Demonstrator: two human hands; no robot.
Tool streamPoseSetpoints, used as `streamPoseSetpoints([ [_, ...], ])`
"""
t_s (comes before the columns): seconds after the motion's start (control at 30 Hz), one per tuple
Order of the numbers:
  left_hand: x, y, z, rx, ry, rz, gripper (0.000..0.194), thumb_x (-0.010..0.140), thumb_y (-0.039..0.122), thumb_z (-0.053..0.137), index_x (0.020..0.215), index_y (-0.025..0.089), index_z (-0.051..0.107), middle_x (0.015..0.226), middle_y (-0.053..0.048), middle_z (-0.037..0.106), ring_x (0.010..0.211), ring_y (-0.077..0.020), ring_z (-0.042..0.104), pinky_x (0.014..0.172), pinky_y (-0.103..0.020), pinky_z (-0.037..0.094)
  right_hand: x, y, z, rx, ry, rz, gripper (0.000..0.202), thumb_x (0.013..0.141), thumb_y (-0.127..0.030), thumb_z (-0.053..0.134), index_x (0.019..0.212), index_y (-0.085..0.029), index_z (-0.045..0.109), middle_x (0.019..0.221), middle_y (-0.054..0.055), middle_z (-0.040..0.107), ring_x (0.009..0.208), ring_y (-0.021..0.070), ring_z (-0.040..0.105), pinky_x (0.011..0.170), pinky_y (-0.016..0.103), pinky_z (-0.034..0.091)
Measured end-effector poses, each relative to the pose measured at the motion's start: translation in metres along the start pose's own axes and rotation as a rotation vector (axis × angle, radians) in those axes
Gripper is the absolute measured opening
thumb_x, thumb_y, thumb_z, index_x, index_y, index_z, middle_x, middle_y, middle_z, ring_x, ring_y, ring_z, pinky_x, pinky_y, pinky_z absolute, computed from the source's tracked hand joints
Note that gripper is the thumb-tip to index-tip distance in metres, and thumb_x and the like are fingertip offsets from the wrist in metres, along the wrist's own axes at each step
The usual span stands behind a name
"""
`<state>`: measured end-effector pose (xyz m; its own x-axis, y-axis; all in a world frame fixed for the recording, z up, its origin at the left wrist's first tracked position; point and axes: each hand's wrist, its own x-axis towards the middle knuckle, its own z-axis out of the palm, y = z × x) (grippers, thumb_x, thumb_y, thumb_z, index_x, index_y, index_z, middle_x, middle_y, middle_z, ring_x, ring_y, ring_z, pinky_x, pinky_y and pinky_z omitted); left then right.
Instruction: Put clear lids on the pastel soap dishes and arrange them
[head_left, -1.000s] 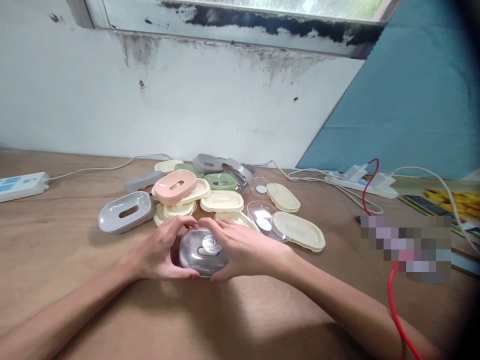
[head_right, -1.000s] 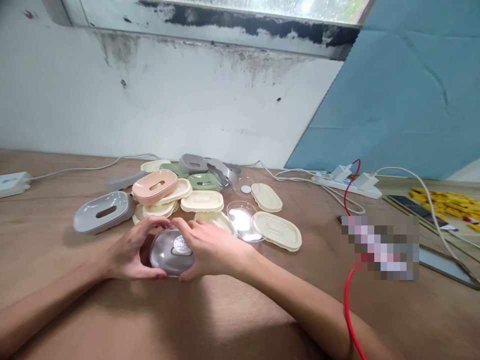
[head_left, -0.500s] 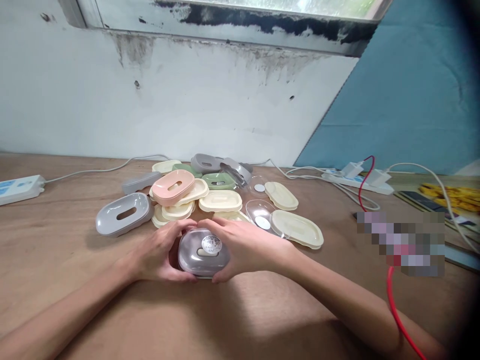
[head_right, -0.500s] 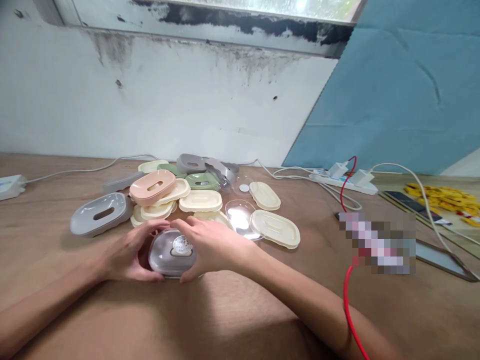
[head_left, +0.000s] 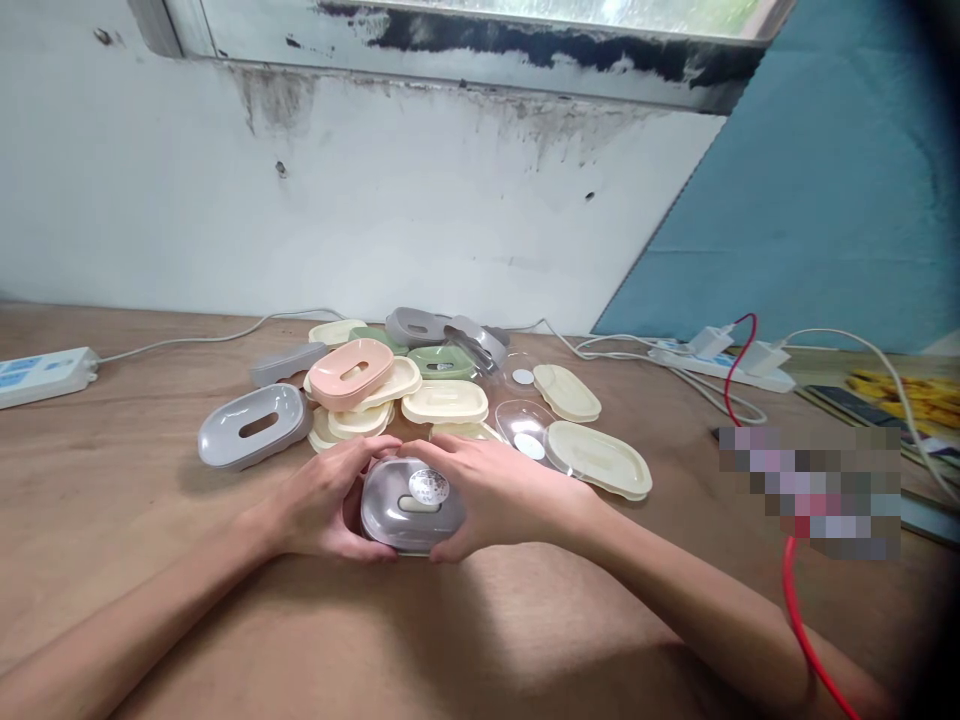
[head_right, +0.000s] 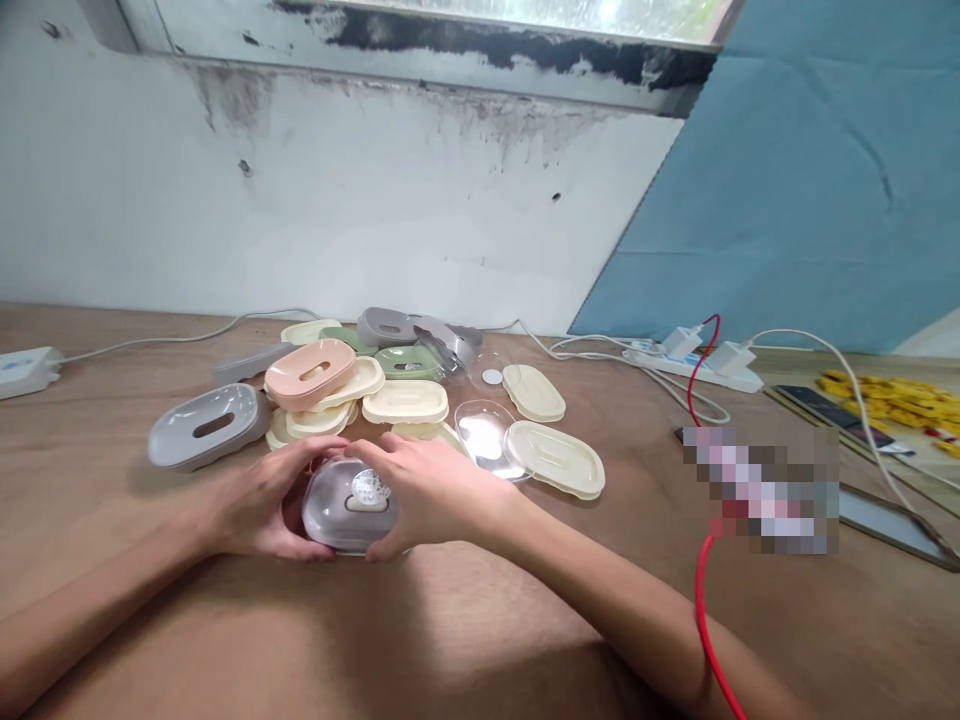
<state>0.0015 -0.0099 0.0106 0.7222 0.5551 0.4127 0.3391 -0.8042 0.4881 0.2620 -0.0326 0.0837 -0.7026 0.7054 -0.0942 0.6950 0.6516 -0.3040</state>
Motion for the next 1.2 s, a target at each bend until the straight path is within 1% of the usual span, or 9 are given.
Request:
streamPoseSetpoints([
  [0.17, 0.003, 0.002, 0.001, 0.006, -0.005, -0.013, 0.099, 0.065, 0.047, 0.087, 0.147, 0.026, 0.035, 0.136, -0.012, 0.061, 0.119, -0.0331, 0.065, 0.1, -0.045, 0.057, 0.0, -0.002, 0.001, -0.017, 0.019, 0.001, 0.096, 0.071, -0.056, 0.077, 0.154, -0.029, 0.039, 0.107, 0.008, 0.066, 0.087, 0.0274, 0.064, 0.063, 0.033, 0.042],
  [0.33, 0.004, 0.005, 0.002, 0.016, 0.003, -0.029, 0.1, 0.063, 0.042, 0.086, 0.147, 0.026, 0.034, 0.134, -0.012, 0.061, 0.115, -0.0327, 0.066, 0.094, -0.044, 0.059, 0.001, -0.002, 0.001, -0.001, -0.001, 0.039, 0.101, 0.067, -0.056, 0.081, 0.154, -0.028, 0.038, 0.106, 0.009, 0.07, 0.088, 0.0288, 0.066, 0.065, 0.034, 0.045],
  [0.47, 0.001, 0.003, 0.003, 0.006, 0.018, -0.05, 0.101, 0.063, 0.043, 0.087, 0.147, 0.026, 0.034, 0.133, -0.013, 0.061, 0.113, -0.0315, 0.067, 0.093, -0.043, 0.06, 0.002, -0.003, 0.006, -0.034, 0.016, -0.018, 0.103, 0.067, -0.052, 0.082, 0.156, -0.025, 0.037, 0.106, 0.01, 0.067, 0.092, 0.029, 0.064, 0.069, 0.036, 0.047],
  [0.6, -0.002, -0.001, 0.003, -0.013, 0.024, -0.072, 0.105, 0.062, 0.043, 0.089, 0.149, 0.027, 0.032, 0.134, -0.013, 0.06, 0.115, -0.0314, 0.067, 0.092, -0.042, 0.061, 0.003, -0.003, 0.011, -0.078, 0.052, -0.075, 0.108, 0.066, -0.047, 0.085, 0.159, -0.025, 0.034, 0.117, 0.013, 0.062, 0.103, 0.0311, 0.059, 0.078, 0.039, 0.049],
  [0.67, -0.003, -0.003, 0.002, -0.019, 0.02, -0.072, 0.108, 0.062, 0.047, 0.091, 0.15, 0.028, 0.031, 0.136, -0.013, 0.059, 0.116, -0.0314, 0.066, 0.091, -0.041, 0.062, 0.004, -0.002, 0.012, -0.071, 0.061, -0.091, 0.106, 0.067, -0.046, 0.085, 0.159, -0.026, 0.035, 0.117, 0.013, 0.061, 0.106, 0.0313, 0.057, 0.079, 0.039, 0.049],
  [0.83, -0.004, -0.005, 0.0, 0.032, 0.016, -0.047, 0.118, 0.058, 0.062, 0.092, 0.153, 0.029, 0.028, 0.142, -0.016, 0.057, 0.117, -0.0332, 0.067, 0.095, -0.045, 0.061, 0.007, 0.003, 0.012, 0.008, 0.052, -0.068, 0.101, 0.071, -0.053, 0.082, 0.158, -0.029, 0.037, 0.109, 0.009, 0.06, 0.096, 0.0267, 0.058, 0.075, 0.037, 0.049],
  [0.9, -0.004, -0.004, 0.0, 0.045, 0.023, -0.043, 0.118, 0.059, 0.063, 0.091, 0.153, 0.028, 0.028, 0.142, -0.016, 0.057, 0.117, -0.0337, 0.067, 0.096, -0.046, 0.061, 0.008, 0.003, 0.012, 0.024, 0.039, -0.059, 0.102, 0.072, -0.053, 0.081, 0.159, -0.029, 0.035, 0.107, 0.008, 0.059, 0.093, 0.0258, 0.058, 0.073, 0.036, 0.049],
  [1.03, -0.003, -0.002, -0.001, 0.053, 0.026, -0.058, 0.115, 0.061, 0.062, 0.09, 0.152, 0.028, 0.029, 0.143, -0.017, 0.057, 0.117, -0.0339, 0.068, 0.097, -0.046, 0.06, 0.007, 0.002, 0.014, -0.005, 0.043, -0.068, 0.107, 0.069, -0.052, 0.083, 0.161, -0.03, 0.032, 0.109, 0.008, 0.059, 0.093, 0.0263, 0.058, 0.073, 0.037, 0.048],
  [1.2, -0.003, -0.002, -0.001, 0.066, 0.012, -0.058, 0.113, 0.063, 0.061, 0.088, 0.152, 0.028, 0.028, 0.142, -0.016, 0.057, 0.116, -0.0338, 0.068, 0.097, -0.047, 0.06, 0.009, 0.004, 0.014, 0.036, 0.031, -0.034, 0.1, 0.072, -0.054, 0.08, 0.159, -0.034, 0.036, 0.109, 0.007, 0.059, 0.081, 0.0213, 0.058, 0.068, 0.034, 0.048],
])
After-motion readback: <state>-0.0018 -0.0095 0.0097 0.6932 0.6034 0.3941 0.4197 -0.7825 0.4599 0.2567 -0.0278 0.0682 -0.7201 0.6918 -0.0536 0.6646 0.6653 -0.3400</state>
